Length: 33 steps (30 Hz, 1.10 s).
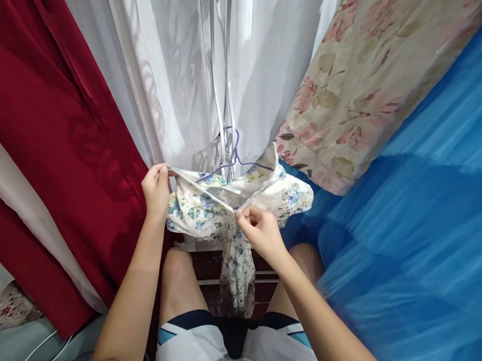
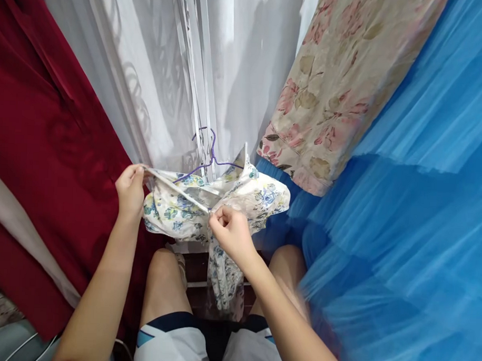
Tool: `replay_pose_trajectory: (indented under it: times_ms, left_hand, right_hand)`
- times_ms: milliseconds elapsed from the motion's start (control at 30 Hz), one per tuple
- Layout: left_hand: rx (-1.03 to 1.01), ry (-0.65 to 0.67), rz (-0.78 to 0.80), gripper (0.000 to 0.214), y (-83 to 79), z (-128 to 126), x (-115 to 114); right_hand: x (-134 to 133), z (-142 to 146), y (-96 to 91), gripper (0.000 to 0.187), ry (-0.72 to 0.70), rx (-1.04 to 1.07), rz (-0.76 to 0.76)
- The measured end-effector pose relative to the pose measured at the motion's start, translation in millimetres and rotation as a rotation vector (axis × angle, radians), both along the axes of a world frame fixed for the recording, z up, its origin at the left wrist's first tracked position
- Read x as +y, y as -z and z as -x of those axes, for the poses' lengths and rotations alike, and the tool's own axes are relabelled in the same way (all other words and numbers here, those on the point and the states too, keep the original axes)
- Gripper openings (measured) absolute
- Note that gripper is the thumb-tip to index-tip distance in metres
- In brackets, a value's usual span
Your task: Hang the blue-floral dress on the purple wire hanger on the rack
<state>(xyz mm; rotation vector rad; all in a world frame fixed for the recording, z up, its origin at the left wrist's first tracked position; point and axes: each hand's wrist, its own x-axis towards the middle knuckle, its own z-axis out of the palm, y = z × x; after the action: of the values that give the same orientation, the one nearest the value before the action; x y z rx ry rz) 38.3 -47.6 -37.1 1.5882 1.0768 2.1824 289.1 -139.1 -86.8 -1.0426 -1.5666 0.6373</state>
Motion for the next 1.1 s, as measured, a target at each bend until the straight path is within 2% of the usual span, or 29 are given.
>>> replay_pose_trajectory:
  times_ms: [67,133,200,267,367,467,600,667,733,800,833,900,933,1033,1100]
  left_hand:
    - [-0.13,-0.037,0.161,0.029,35.3,17,15]
    - [-0.14,-0.046,0.227,0.033,71.8,22,23]
    - [-0.093,0.01,0.305,0.035,102.7,18,21]
    - [-0.01,0.119,0.402,0.035,124.6,11,14]
    - [0.119,0.312,0.539,0.033,141.6,-5,-3]
    - [0.232,0.485,0.62,0.03,144.9,-26,-21]
    - [0.335,0.615,0.606,0.028,132.3,-64,-43]
    - [0.337,0.594,0.516,0.031,120.1,-83,-54]
    - [0.314,0.573,0.421,0.033,107.2,-103,-67]
    - [0.279,0.587,0.373,0.032,95.7,-121,-81]
    - [0.263,0.609,0.367,0.031,90.8,-130,-88]
    - [0.264,0.667,0.359,0.029,82.8,-146,-102]
    - [0.282,0.689,0.352,0.029,79.5,-152,-107]
    - [0.349,0.719,0.325,0.028,75.5,-158,-116]
    - [0.384,0.802,0.37,0.03,81.3,-149,-116]
  right_hand:
    - [-6,8,3.6,0.027,-0.043,-0.009,0.025]
    - [-7,13,10.7,0.027,-0.059,0.001,0.041]
    - [-6,12,21.8,0.027,-0.052,0.045,0.062]
    - [-5,0,35.8,0.029,-0.005,0.102,0.09]
    - [-3,-36,59.0,0.033,0.145,0.155,0.111]
    - [-1,-82,83.4,0.037,0.326,0.182,0.13]
    - [5,-130,120.0,0.04,0.504,0.105,0.212]
    - [4,-138,136.4,0.042,0.451,0.017,0.292]
    - [-3,-134,145.1,0.04,0.334,-0.057,0.365]
    - [-15,-118,142.0,0.029,0.199,-0.119,0.373]
    - [-22,-107,136.0,0.032,0.128,-0.138,0.352]
    - [-36,-83,118.1,0.057,-0.05,-0.157,0.315]
    - [-42,-70,108.2,0.059,-0.137,-0.137,0.313]
    - [-55,-42,82.7,0.042,-0.319,0.006,0.393]
    - [-61,-37,71.6,0.038,-0.393,0.138,0.486]
